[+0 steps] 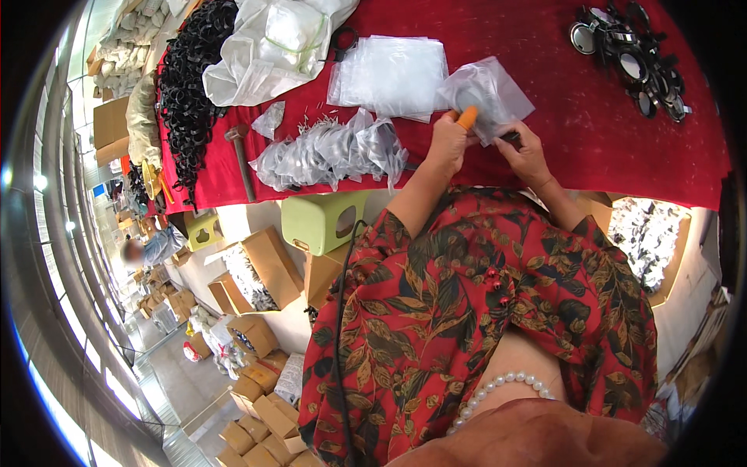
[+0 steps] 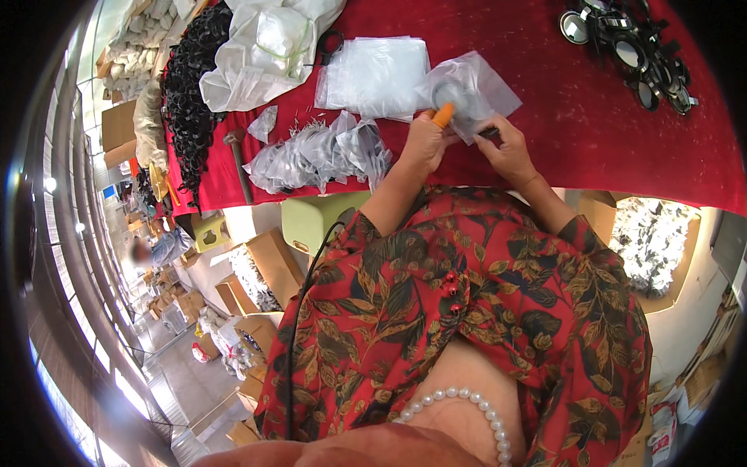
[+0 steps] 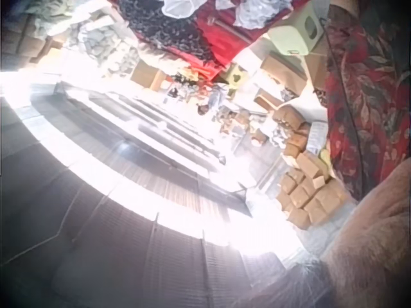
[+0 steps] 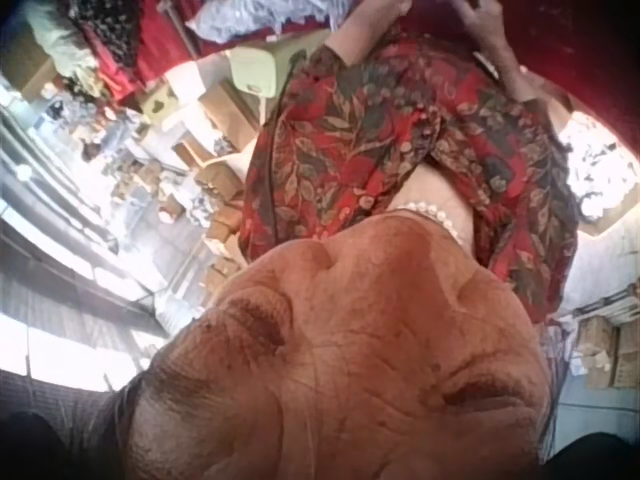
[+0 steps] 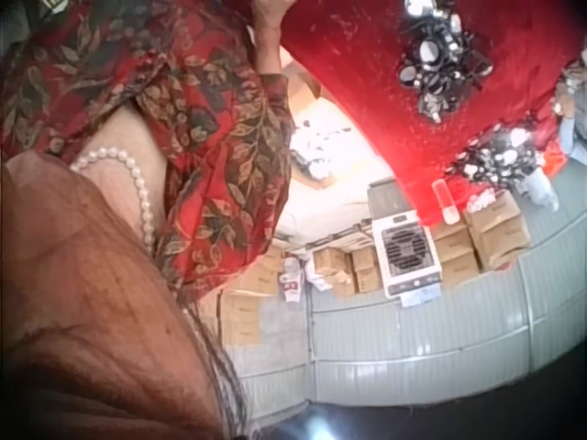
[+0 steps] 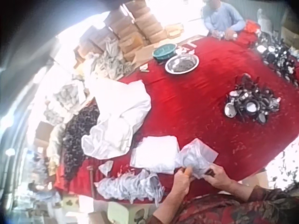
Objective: Packing small round black components into plastic bags at a manufacturing workstation.
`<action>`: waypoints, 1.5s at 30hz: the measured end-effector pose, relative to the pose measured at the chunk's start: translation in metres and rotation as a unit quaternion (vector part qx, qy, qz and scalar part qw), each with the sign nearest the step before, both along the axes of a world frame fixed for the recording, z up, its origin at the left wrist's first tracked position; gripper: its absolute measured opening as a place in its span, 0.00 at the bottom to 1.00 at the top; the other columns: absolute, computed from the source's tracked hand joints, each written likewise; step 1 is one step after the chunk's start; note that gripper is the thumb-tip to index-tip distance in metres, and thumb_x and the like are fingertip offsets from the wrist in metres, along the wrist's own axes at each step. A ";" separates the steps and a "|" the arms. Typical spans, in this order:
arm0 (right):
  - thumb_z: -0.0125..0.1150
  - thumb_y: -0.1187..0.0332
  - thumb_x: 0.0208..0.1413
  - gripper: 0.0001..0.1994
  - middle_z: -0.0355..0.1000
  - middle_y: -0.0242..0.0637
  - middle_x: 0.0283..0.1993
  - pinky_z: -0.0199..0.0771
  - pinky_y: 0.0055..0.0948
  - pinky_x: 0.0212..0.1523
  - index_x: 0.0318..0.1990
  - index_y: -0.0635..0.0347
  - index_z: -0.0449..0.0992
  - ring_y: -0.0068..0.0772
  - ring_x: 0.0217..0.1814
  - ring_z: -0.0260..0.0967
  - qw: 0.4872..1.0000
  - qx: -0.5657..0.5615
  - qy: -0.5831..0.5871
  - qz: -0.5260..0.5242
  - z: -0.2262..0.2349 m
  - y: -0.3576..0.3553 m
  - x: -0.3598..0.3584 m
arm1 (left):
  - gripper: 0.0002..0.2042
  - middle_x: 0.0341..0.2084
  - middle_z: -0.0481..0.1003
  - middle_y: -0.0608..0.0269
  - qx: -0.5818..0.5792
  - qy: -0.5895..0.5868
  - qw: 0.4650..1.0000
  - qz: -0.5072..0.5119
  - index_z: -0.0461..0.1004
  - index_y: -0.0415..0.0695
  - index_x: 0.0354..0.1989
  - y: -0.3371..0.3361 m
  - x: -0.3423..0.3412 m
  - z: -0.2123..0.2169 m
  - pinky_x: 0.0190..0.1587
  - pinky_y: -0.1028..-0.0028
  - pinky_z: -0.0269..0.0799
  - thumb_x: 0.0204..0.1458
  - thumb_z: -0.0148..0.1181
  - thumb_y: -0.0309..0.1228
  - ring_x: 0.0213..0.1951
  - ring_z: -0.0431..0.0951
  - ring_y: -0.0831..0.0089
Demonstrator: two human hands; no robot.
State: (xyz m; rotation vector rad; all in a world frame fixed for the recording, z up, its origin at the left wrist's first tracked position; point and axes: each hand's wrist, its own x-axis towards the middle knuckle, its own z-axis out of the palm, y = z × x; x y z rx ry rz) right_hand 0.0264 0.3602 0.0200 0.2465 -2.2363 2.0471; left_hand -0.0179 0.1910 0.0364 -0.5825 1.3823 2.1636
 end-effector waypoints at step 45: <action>0.58 0.72 0.52 0.05 0.75 0.42 0.33 0.70 0.34 0.42 0.33 0.63 0.70 0.41 0.35 0.75 0.957 0.217 -0.194 0.000 -0.023 0.014 -0.052 | 0.27 0.30 0.74 0.46 -0.790 0.086 0.586 0.158 0.68 0.29 0.44 -0.090 0.070 -0.039 0.37 0.62 0.71 0.39 0.71 0.34 0.22 0.74 0.56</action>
